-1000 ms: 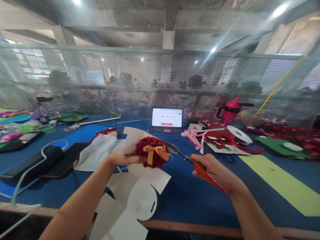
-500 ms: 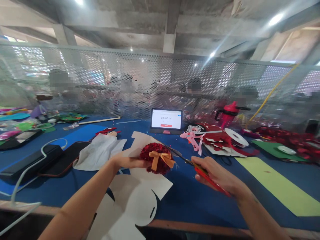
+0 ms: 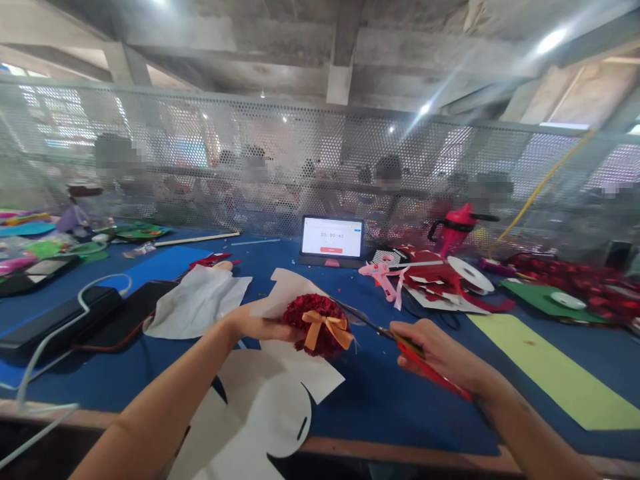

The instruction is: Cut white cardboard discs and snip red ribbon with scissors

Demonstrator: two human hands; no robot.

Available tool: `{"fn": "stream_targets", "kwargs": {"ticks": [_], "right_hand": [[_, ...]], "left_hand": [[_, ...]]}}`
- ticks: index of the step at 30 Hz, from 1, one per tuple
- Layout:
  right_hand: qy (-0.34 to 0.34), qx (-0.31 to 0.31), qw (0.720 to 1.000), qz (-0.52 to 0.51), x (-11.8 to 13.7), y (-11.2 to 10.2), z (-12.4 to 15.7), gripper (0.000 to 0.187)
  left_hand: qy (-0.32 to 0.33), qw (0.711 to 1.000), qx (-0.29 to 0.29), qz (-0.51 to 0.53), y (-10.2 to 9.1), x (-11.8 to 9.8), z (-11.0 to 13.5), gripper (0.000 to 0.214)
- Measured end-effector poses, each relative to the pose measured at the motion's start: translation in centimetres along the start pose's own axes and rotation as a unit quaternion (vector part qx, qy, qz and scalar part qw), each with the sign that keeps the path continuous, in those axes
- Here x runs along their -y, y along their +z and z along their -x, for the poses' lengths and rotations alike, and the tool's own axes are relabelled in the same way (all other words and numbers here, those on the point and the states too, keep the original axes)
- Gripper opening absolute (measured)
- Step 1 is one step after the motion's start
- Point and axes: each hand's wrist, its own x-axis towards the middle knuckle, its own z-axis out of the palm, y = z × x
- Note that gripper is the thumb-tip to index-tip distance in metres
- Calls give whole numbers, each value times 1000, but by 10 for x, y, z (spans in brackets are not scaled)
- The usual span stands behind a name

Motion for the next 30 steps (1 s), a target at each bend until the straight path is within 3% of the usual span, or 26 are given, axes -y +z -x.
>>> {"fn": "stream_targets", "kwargs": {"ticks": [5,11,20,30], "right_hand": [[-2,-3,999,43,0,-2,5,31],[1,10,997,82,0,1,6,29],[-10,14,1000,22,-2,6,3,33],[24,45,996,73,7,-16,9,33]], "left_hand": [[11,999,-16,-25,1,-2,-3,17],[19,999,21,-19,5,-6,-6,13],[18,999,26,-4,6,-6,-6,7],[44,998,24,42,7,-11,-11,6]]}}
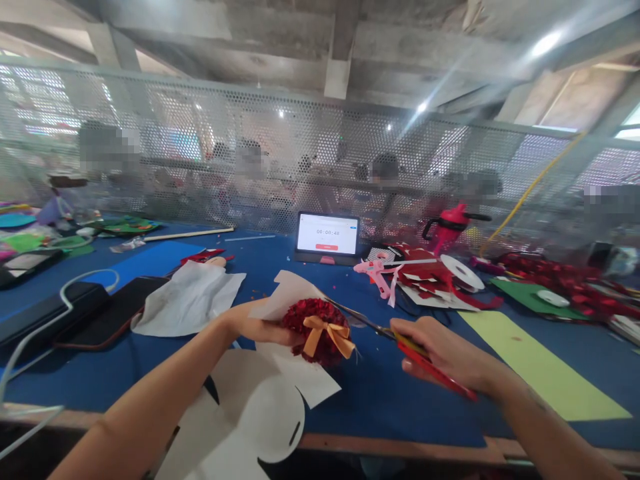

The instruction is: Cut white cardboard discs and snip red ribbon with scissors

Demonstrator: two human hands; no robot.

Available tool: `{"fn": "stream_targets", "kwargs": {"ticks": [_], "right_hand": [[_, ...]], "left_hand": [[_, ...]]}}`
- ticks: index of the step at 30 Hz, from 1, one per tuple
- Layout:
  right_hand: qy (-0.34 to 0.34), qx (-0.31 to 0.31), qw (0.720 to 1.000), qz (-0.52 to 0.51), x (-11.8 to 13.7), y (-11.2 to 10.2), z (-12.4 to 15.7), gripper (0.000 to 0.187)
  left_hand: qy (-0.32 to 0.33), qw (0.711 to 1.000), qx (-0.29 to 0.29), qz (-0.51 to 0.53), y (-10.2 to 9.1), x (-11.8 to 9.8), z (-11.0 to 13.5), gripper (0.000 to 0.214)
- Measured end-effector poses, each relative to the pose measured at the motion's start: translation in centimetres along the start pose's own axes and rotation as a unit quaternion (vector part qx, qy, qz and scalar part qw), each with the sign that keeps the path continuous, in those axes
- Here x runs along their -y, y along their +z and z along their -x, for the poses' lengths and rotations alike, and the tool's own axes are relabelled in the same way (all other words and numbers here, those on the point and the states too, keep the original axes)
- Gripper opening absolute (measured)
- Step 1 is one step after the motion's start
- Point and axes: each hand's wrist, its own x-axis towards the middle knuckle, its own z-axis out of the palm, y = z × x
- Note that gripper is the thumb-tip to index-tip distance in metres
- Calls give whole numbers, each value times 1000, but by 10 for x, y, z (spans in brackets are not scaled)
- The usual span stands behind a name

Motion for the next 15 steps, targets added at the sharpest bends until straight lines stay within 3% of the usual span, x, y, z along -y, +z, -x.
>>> {"fn": "stream_targets", "kwargs": {"ticks": [7,15], "right_hand": [[-8,4,1000,29,6,-17,9,35],[-21,-11,999,-33,-2,-3,13,33]], "left_hand": [[-36,999,30,-1,-1,-5,-14,12],[-120,992,31,19,-1,-12,-20,19]]}}
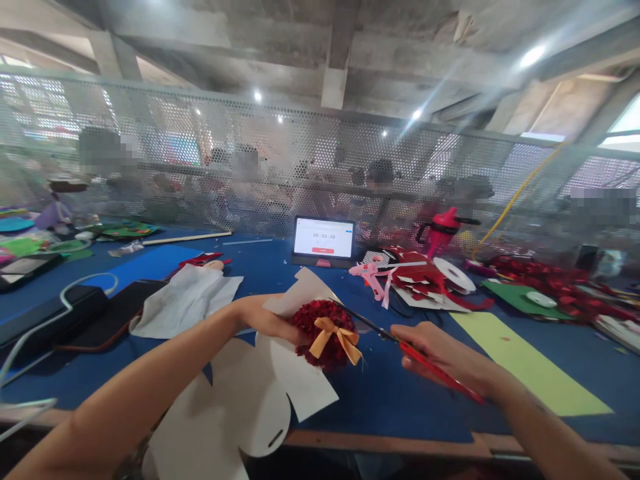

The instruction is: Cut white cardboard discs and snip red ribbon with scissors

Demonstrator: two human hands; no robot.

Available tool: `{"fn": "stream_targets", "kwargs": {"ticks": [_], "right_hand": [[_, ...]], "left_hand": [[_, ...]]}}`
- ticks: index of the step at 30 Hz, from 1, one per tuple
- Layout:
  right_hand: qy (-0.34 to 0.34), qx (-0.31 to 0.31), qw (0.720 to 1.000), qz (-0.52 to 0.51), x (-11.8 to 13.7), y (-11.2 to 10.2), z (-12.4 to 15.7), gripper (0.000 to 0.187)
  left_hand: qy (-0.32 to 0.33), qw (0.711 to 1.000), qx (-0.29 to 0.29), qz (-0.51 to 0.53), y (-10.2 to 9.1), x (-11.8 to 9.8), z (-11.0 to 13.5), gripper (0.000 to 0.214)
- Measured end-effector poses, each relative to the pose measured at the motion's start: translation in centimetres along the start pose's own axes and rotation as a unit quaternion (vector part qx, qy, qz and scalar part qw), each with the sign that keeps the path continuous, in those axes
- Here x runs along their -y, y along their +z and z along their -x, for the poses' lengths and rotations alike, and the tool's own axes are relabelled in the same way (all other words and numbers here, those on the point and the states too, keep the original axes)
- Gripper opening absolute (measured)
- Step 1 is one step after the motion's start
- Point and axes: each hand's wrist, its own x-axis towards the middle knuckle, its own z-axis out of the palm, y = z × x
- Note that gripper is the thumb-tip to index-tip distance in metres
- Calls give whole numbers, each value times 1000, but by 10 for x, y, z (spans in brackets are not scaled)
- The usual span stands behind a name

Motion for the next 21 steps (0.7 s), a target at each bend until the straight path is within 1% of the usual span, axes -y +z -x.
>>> {"fn": "stream_targets", "kwargs": {"ticks": [3,6,9,13,17,21], "right_hand": [[11,2,1000,-18,-3,4,1,34],[26,7,999,-41,-6,5,4,35],[16,1,999,-52,-9,6,7,36],[-7,0,998,-69,-10,7,12,35],[-12,-21,999,-42,-7,8,14,32],[-1,-7,1000,-4,-4,8,14,29]], "left_hand": [[-22,1000,5,6,0,-4,-1,19],[-20,999,30,11,0,-8,-3,14],[-15,999,43,4,0,-12,-5,10],[-34,998,51,-4,-1,-17,-7,10],[-40,996,83,5,0,-21,-12,10],[-22,995,101,4,0,-21,-16,8]]}}
